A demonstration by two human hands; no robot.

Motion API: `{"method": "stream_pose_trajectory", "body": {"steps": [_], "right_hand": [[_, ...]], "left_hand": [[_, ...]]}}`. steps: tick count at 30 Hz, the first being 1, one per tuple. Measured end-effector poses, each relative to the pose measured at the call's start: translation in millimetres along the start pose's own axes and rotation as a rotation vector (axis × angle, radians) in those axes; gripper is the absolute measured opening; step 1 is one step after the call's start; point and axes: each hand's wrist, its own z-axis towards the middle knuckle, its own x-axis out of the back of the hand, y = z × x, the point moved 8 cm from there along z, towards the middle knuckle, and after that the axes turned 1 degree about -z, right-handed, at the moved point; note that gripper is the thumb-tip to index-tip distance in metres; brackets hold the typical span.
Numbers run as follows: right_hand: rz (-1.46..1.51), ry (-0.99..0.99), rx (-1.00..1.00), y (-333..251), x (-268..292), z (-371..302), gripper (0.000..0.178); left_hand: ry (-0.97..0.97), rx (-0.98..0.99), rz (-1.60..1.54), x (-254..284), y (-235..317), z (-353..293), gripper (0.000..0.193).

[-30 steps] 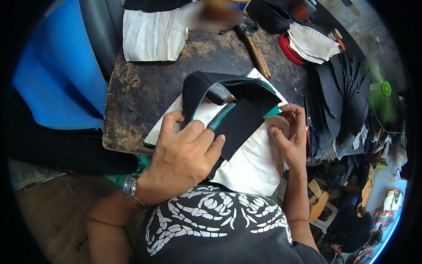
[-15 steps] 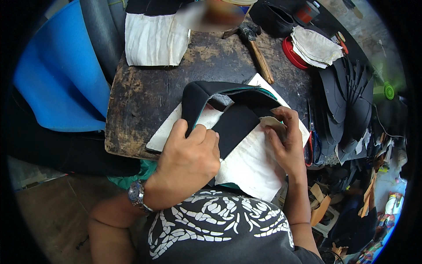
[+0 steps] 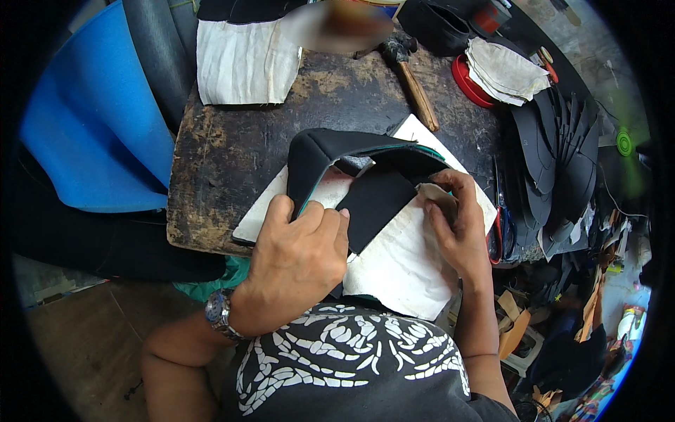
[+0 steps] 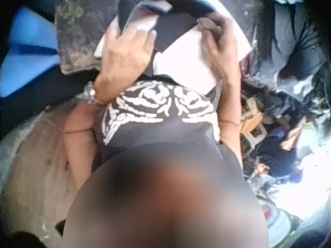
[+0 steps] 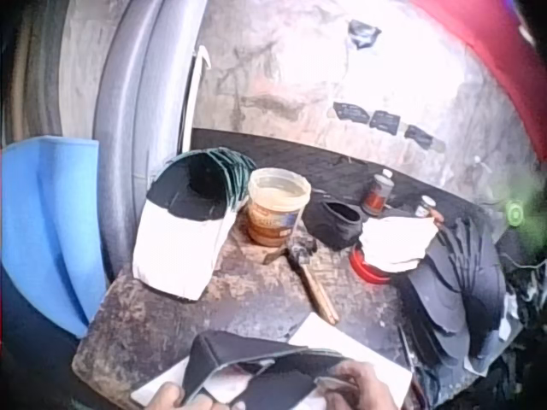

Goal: The person assembles shoe components by hand, using a hammer to press black foam pieces onto a green shoe base. They repeatedly pick up foam pieces, align them, and tap them into place, then trim excess material with scissors.

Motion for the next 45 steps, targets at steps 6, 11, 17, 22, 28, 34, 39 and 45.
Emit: {"method": "stream_pose_trajectory", "body": {"steps": [6, 11, 17, 22, 28, 34, 39, 45], "right_hand": [[0.029, 0.002, 0.072, 1, 6, -8, 0.039], [0.124, 0.01, 0.021, 9, 7, -9, 0.038], [-0.02, 0.026, 0.058, 4, 4, -5, 0.037], [-0.084, 0.043, 0.103, -3, 2, -3, 0.038], [-0.138, 0.041, 0.127, -7, 0, -3, 0.041], [-0.256, 0.042, 0.201, -16, -2, -3, 0.043], [-0.465, 0.012, 0.449, -37, -11, -20, 0.048], [-0.657, 0.038, 0.665, -45, -19, -35, 0.038]], "left_hand": [[0.025, -0.037, -0.028, 3, 3, -5, 0.008], [0.051, -0.017, -0.05, 6, 0, -9, 0.01], [0.066, 0.03, -0.019, 4, -3, -9, 0.012], [0.057, 0.068, -0.003, 2, -4, -7, 0.013], [0.006, 0.054, 0.026, -1, -1, -6, 0.01], [-0.07, 0.079, 0.082, -6, 3, -4, 0.008], [-0.132, -0.106, 0.235, -4, 18, 4, 0.019], [-0.48, -0.333, 0.241, -23, 35, 13, 0.03]]}}
